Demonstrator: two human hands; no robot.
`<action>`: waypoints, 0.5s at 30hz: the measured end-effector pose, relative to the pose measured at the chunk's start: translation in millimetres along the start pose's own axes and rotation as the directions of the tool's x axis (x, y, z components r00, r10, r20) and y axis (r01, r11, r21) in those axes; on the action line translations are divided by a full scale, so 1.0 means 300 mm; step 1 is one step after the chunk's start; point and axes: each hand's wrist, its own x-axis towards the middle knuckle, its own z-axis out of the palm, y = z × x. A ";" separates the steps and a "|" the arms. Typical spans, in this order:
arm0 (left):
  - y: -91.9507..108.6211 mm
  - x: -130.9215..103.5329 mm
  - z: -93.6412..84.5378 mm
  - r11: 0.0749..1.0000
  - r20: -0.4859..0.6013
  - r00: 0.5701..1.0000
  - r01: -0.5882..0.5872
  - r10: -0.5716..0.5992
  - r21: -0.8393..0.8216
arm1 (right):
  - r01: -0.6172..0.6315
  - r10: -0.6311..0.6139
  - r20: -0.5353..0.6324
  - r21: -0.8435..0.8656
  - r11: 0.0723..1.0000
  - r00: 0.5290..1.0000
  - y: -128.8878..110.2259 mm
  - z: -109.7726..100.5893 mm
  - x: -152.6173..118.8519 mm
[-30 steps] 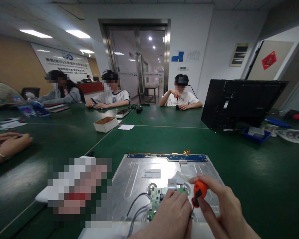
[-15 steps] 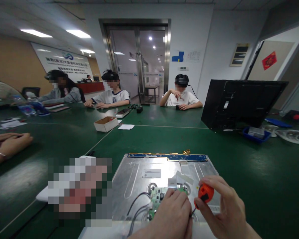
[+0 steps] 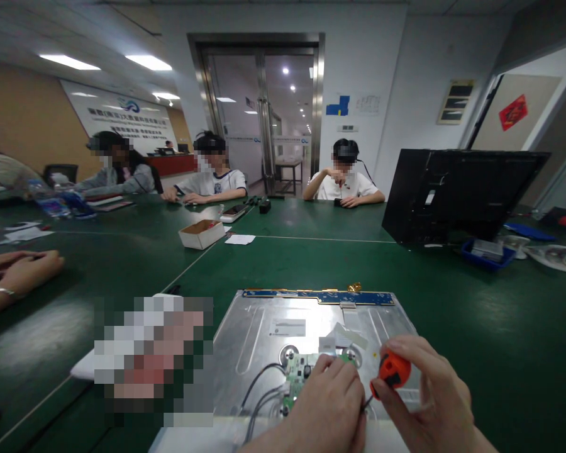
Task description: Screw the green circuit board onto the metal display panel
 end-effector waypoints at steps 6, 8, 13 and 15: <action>0.005 0.001 -0.008 1.000 0.070 0.997 0.022 -0.023 0.007 | -0.008 0.009 0.049 -0.021 1.000 0.999 0.003 -0.001 0.006; 0.007 0.005 -0.020 0.999 0.106 0.994 0.031 -0.032 0.003 | -0.003 0.006 0.061 -0.043 0.999 0.998 0.001 -0.007 0.017; 0.008 0.011 -0.035 1.000 0.150 0.988 0.028 -0.028 0.004 | -0.004 0.016 0.111 -0.109 0.994 0.994 -0.007 -0.020 0.040; 0.008 0.008 -0.029 1.000 0.140 0.990 0.026 -0.025 -0.007 | -0.013 0.025 0.114 -0.107 0.994 0.993 -0.008 -0.021 0.039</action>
